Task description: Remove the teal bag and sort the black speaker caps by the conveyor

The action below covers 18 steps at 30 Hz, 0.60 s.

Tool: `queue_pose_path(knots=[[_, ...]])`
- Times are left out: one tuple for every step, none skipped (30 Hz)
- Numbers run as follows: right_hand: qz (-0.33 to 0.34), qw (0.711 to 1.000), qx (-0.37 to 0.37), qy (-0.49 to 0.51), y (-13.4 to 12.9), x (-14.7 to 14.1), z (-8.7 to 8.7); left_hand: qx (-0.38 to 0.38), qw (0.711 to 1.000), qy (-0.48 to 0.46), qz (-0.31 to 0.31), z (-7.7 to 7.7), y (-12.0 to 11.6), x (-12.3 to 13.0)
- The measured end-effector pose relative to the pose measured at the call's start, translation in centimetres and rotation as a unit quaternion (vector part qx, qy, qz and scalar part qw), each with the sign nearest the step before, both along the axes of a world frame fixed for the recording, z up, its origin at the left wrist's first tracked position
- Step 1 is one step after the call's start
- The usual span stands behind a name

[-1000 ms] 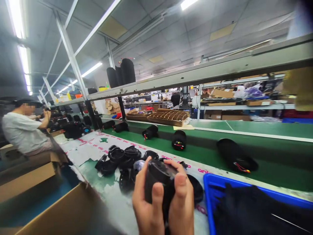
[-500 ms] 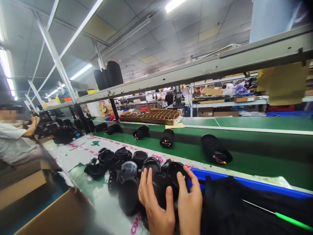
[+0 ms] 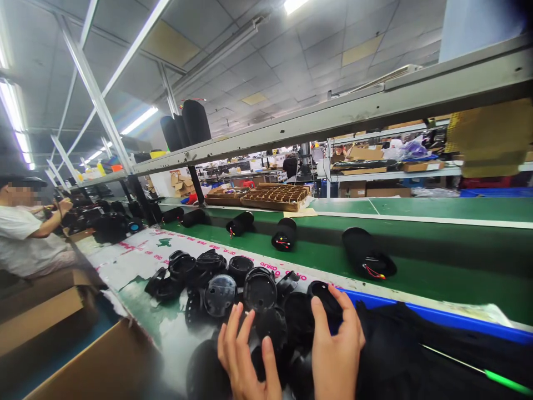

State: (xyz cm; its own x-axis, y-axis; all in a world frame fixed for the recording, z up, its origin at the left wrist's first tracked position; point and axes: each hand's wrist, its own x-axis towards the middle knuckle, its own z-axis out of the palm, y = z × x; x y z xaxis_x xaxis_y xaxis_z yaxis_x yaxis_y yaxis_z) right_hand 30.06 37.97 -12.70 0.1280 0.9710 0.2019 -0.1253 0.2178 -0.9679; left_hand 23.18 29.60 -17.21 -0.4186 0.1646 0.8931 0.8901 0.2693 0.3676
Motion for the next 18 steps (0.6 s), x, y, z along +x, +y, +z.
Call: queue_pose_path(knots=[[-0.001, 1.000, 0.008, -0.001, 0.1, 0.1, -0.2, -0.005, 1.000, 0.015, 0.000, -0.1, -0.2, -0.2], [-0.001, 1.000, 0.014, -0.003, 0.3, 0.2, -0.5, -0.010, 1.000, 0.028, -0.001, -0.1, -0.5, -0.3], [-0.001, 1.000, 0.020, -0.005, 0.4, 0.2, -0.8, -0.017, 0.999, 0.040, -0.005, -0.2, -0.7, -0.5], [-0.002, 1.000, 0.025, -0.004, 0.4, 0.3, -1.0, -0.024, 0.998, 0.052, -0.009, -0.2, -0.9, -0.6], [-0.003, 1.000, 0.029, 0.001, 0.5, 0.3, -1.1, -0.033, 0.997, 0.063, -0.012, -0.3, -1.1, -0.7], [-0.005, 0.999, 0.031, 0.010, 0.4, 0.4, -1.2, -0.040, 0.996, 0.074, -0.012, -0.5, -1.2, -0.9], [-0.006, 0.999, 0.032, 0.022, 0.3, 0.4, -1.3, -0.047, 0.995, 0.083, -0.008, -0.7, -1.4, -1.0], [-0.010, 0.999, 0.033, 0.037, 0.2, 0.4, -1.2, -0.051, 0.995, 0.090, -0.001, -0.9, -1.5, -1.2], [-0.017, 0.998, 0.034, 0.054, 0.0, 0.5, -1.1, -0.052, 0.994, 0.093, 0.007, -1.2, -1.7, -1.3], [-0.023, 0.997, 0.036, 0.069, -0.2, 0.5, -0.9, -0.049, 0.994, 0.093, 0.016, -1.5, -1.8, -1.5], [-0.026, 0.996, 0.038, 0.083, -0.4, 0.6, -0.6, -0.043, 0.995, 0.090, 0.022, -1.9, -2.0, -1.6], [-0.028, 0.994, 0.038, 0.098, -0.6, 0.6, -0.3, -0.034, 0.996, 0.083, 0.023, -2.1, -2.2, -1.7], [-0.026, 0.993, 0.036, 0.113, -0.7, 0.7, 0.0, -0.026, 0.997, 0.073, 0.020, -2.2, -2.4, -1.7], [-0.021, 0.991, 0.033, 0.128, -0.9, 0.8, 0.4, -0.019, 0.998, 0.062, 0.016, -2.2, -2.8, -1.7], [-0.014, 0.989, 0.028, 0.142, -0.9, 0.8, 0.7, -0.017, 0.999, 0.048, 0.011, -2.0, -3.3, -1.7], [-0.006, 0.988, 0.025, 0.154, -0.9, 0.9, 1.0, -0.021, 0.999, 0.035, 0.007, -1.5, -4.0, -1.7], [-0.001, 0.986, 0.024, 0.165, -1.0, 0.9, 1.4, -0.033, 0.999, 0.028, 0.004, -0.9, -4.9, -1.8], [0.003, 0.984, 0.022, 0.175, -1.0, 1.0, 1.8, -0.050, 0.998, 0.025, 0.007, -0.1, -6.2, -1.9]])
